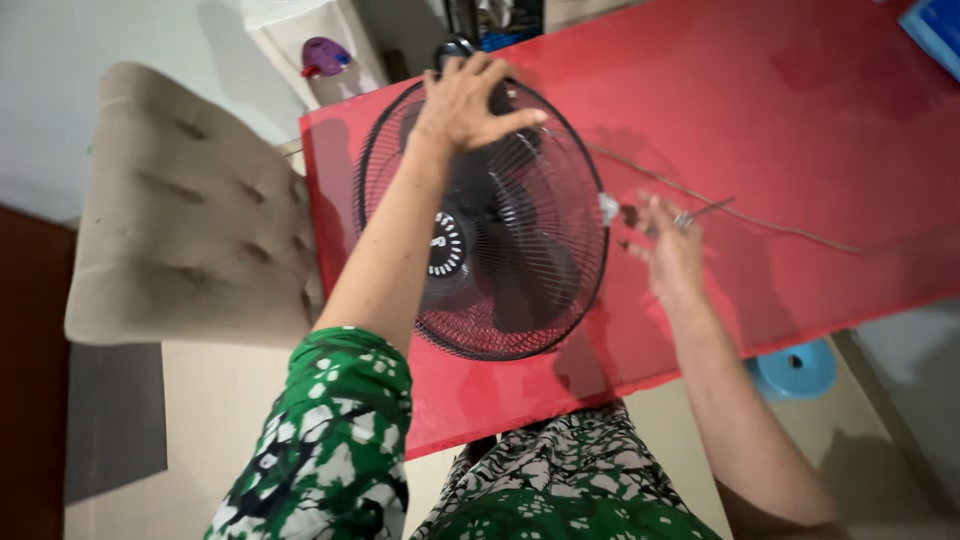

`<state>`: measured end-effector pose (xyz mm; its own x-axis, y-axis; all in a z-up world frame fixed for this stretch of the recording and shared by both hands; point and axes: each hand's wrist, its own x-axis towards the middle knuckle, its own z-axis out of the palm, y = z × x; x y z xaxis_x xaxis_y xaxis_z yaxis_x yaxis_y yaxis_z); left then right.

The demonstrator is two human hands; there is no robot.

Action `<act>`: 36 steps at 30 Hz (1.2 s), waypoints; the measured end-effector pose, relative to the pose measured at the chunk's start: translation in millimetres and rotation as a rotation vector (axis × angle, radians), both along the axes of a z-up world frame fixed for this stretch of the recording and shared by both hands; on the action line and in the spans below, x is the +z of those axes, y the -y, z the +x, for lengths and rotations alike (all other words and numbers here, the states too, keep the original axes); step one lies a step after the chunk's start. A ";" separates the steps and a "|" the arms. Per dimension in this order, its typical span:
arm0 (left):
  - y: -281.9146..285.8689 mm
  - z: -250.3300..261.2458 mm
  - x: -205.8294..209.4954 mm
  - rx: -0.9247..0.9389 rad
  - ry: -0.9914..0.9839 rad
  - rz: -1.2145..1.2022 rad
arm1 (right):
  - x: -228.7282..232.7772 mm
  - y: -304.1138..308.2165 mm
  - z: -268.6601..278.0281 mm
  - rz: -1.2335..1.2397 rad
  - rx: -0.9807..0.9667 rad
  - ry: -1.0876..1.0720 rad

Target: The person unplugs a wall-mounted electric fan, removes it from the wall, and places it on a red table. They then use a screwdriver to loosen a screw on the fan's front grille and remove the grille, exposing the fan blades. The person continues to unscrew the central hub nut to detach the fan blades.

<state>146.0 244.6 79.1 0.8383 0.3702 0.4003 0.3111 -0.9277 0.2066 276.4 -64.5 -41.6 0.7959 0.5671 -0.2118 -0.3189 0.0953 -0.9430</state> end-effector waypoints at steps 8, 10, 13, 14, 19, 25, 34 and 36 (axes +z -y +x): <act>-20.6 -24.9 -1.5 0.033 0.033 -0.060 | -29.0 -3.0 -111.4 -0.005 -0.172 0.070; -19.3 -30.9 -0.6 0.030 0.081 -0.057 | -30.1 -13.6 -128.8 0.030 -0.203 0.240; -16.4 -41.8 1.7 0.046 0.124 -0.078 | -29.8 -29.8 -135.6 0.097 -0.266 0.236; -14.6 -44.8 2.3 0.060 0.129 -0.090 | -30.0 -31.6 -137.2 0.088 -0.270 0.220; -9.6 -66.3 8.5 0.173 0.152 -0.147 | -26.0 -40.1 -141.3 -0.152 -0.295 0.238; -6.8 -108.2 9.9 0.309 0.227 -0.239 | 9.9 -46.6 -111.1 -0.155 -0.174 0.478; 27.9 -157.2 -9.7 0.535 0.267 -0.395 | 73.5 -37.0 -84.8 -0.206 0.062 0.687; 34.0 -163.6 -3.3 0.564 0.245 -0.445 | 80.6 -36.6 -86.6 -0.359 0.101 0.698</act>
<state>-17.6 210.6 75.7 0.3804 0.8864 0.2636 0.6102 -0.4548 0.6487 189.9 -27.9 39.0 0.7603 0.6355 0.1342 0.3672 -0.2502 -0.8959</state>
